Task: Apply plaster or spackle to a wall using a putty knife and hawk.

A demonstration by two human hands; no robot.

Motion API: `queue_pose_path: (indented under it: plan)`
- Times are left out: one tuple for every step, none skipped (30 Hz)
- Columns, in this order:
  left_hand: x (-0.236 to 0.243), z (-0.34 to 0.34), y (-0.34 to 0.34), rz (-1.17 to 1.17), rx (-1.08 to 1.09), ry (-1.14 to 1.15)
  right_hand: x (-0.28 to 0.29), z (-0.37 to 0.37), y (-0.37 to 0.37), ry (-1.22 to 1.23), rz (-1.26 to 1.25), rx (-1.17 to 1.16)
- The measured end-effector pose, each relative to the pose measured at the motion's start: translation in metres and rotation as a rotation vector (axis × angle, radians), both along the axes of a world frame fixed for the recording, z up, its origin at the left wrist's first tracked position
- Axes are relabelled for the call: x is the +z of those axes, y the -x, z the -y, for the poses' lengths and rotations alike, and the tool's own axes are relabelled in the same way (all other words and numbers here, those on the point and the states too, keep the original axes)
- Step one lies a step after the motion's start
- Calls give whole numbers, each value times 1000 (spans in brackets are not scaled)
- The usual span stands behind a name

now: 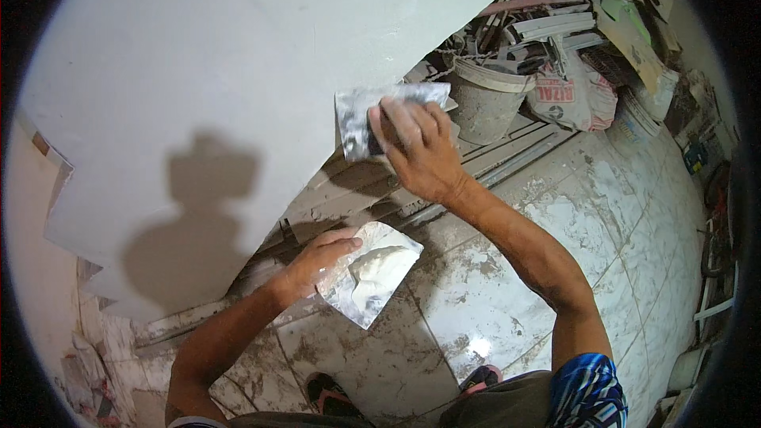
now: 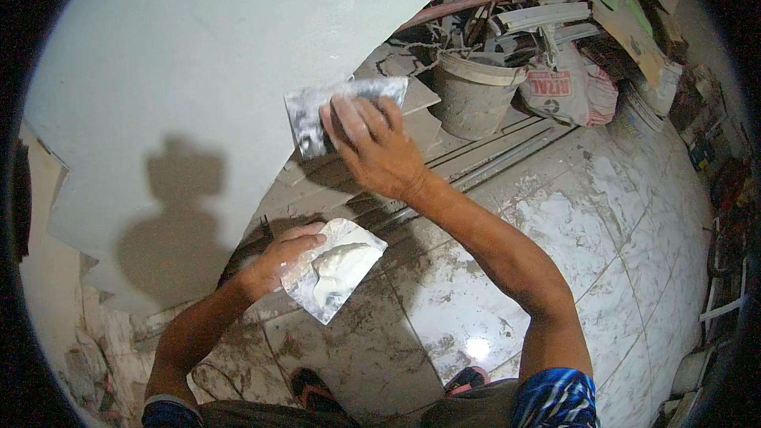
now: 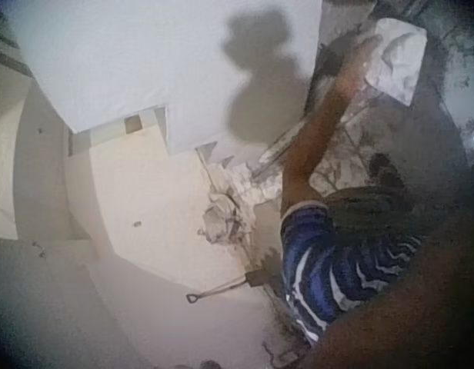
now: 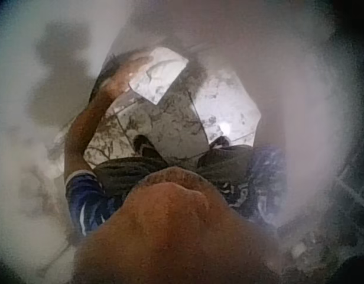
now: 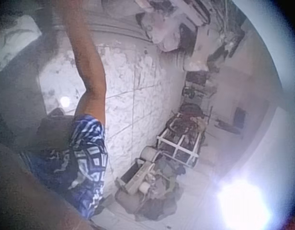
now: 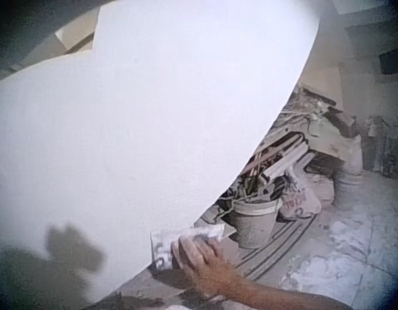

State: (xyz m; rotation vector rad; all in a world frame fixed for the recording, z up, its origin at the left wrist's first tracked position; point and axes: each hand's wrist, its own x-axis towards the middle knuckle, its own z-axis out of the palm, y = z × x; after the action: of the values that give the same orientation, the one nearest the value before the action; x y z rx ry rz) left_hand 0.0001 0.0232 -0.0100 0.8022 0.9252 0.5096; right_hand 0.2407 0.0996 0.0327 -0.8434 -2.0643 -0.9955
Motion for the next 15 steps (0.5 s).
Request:
queue_pose_path:
  plan:
    - [-10, -3, 3, -1, -3, -2, -3, 5, -1, -2, -1, -3]
    - [-16, -5, 6, 2, -1, -22, -5, 9, -2, 42, 30, 45]
    - [-21, -5, 9, 5, 1, -42, -5, 13, -3, 87, 62, 93]
    - [-16, -5, 4, 11, -13, -44, -5, 17, -8, 86, 67, 78]
    - [-4, -1, 1, -28, 7, -53, -1, 23, -12, 65, 63, 110]
    - [2, 0, -2, -66, 28, -61, 4, 27, -16, 45, 59, 142]
    - [2, 0, 0, -69, 34, -65, 16, 28, -18, 42, -27, 153]
    - [1, -1, 1, -40, 22, -55, 30, 22, -25, -8, -95, 97]
    - [-2, -1, 2, -10, 12, -43, 47, 12, -34, -57, -163, 43]
    - [-7, -2, 3, -7, 7, -42, 70, 4, -43, -106, -214, -48]
    - [-13, -2, 5, -10, 25, -50, 87, -17, -54, -289, -297, -30]
    - [-15, -4, 5, -7, 40, -58, 104, -29, -69, -347, -329, -78]
    - [-12, -5, 4, -7, 41, -58, 114, -39, -80, -405, -367, -118]
    - [-6, -6, -1, 49, -20, -51, 118, -45, -88, -405, -362, -120]
    - [-3, -7, -4, 106, -82, -44, 122, -49, -95, -385, -414, -170]
